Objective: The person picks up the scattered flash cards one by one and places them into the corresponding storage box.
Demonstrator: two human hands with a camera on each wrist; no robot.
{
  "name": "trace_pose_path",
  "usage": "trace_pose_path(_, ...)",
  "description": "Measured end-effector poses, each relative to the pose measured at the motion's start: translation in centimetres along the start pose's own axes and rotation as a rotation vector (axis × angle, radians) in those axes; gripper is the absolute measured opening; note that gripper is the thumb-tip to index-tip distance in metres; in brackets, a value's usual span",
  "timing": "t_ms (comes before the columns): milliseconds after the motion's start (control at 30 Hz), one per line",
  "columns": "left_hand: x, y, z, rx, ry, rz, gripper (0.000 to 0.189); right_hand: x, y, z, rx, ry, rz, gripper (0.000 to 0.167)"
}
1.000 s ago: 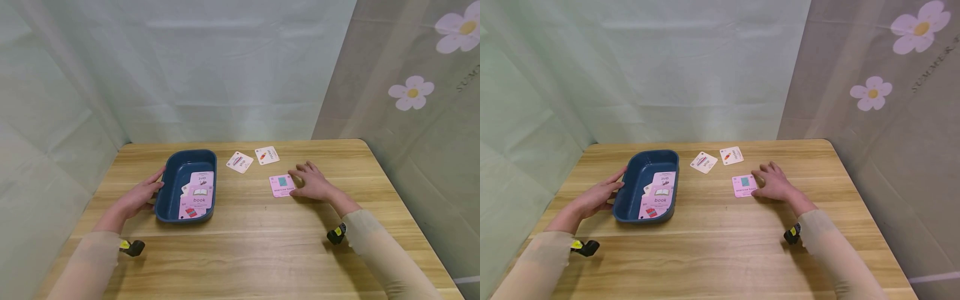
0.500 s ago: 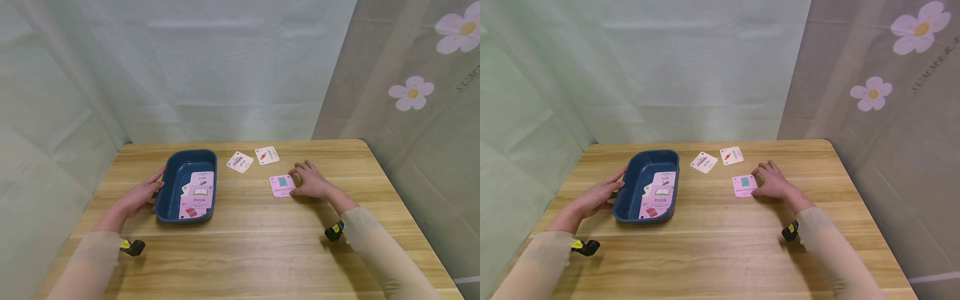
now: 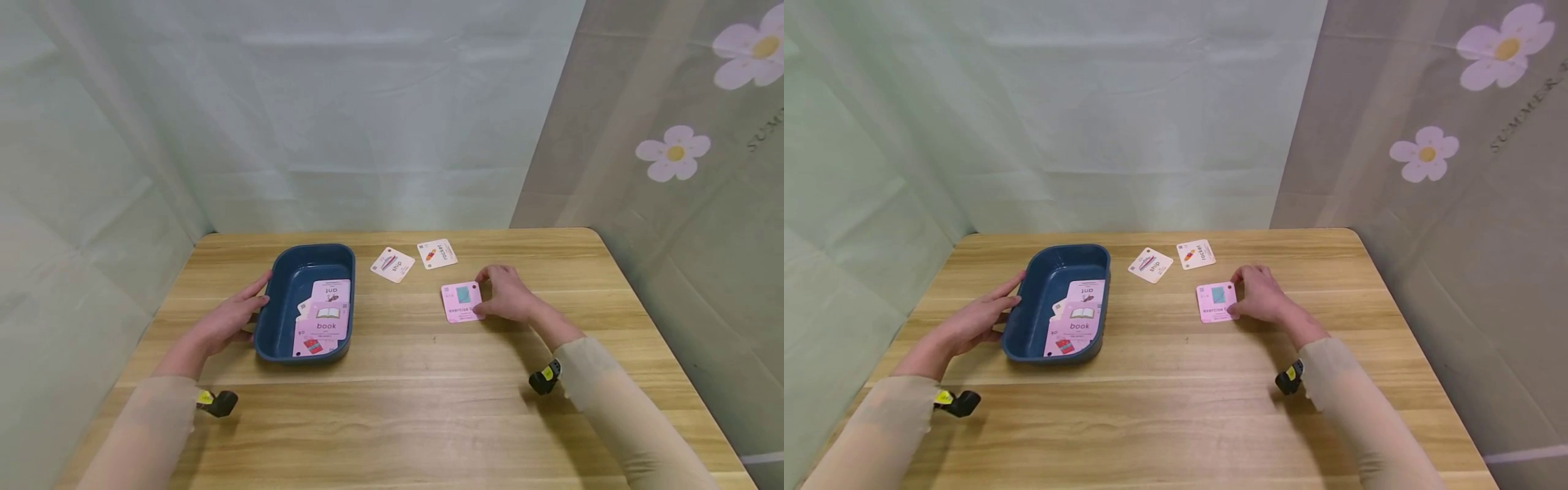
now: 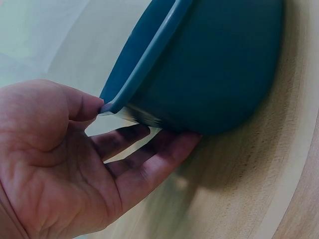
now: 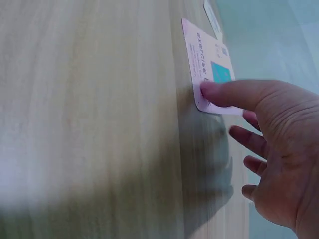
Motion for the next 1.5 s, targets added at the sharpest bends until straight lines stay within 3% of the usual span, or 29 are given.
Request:
trace_pose_path(300,0.0,-0.1,-0.1,-0.005,0.007,-0.005,0.063,-0.1,0.1,-0.2,0.145,-0.022,-0.025,0.051)
trace_pose_path(533,0.0,-0.1,0.0,0.012,0.006,-0.006,0.063,-0.5,0.4,0.3,0.144,-0.044,-0.015,0.061)
trace_pose_path(1000,0.0,0.0,-0.1,0.019,0.006,0.002,0.063,-0.8,0.3,1.6,0.204,-0.102,0.035,0.021)
trace_pose_path(1300,0.0,0.1,0.0,0.03,0.004,0.009,0.063,-1.2,0.1,2.5,0.17,-0.137,0.012,0.021)
trace_pose_path(1500,-0.1,0.0,-0.1,0.037,0.0,0.01,0.064,-1.3,0.3,2.9,0.205,-0.147,0.005,0.021)
Point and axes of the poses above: each hand's wrist, its own x-axis towards the middle knuckle, its own z-axis out of the back of the hand, y = z × x, the point moved 10 cm from there along x, towards the middle knuckle, and after that the axes turned 10 degrees about -x, right-handed, at the moved point
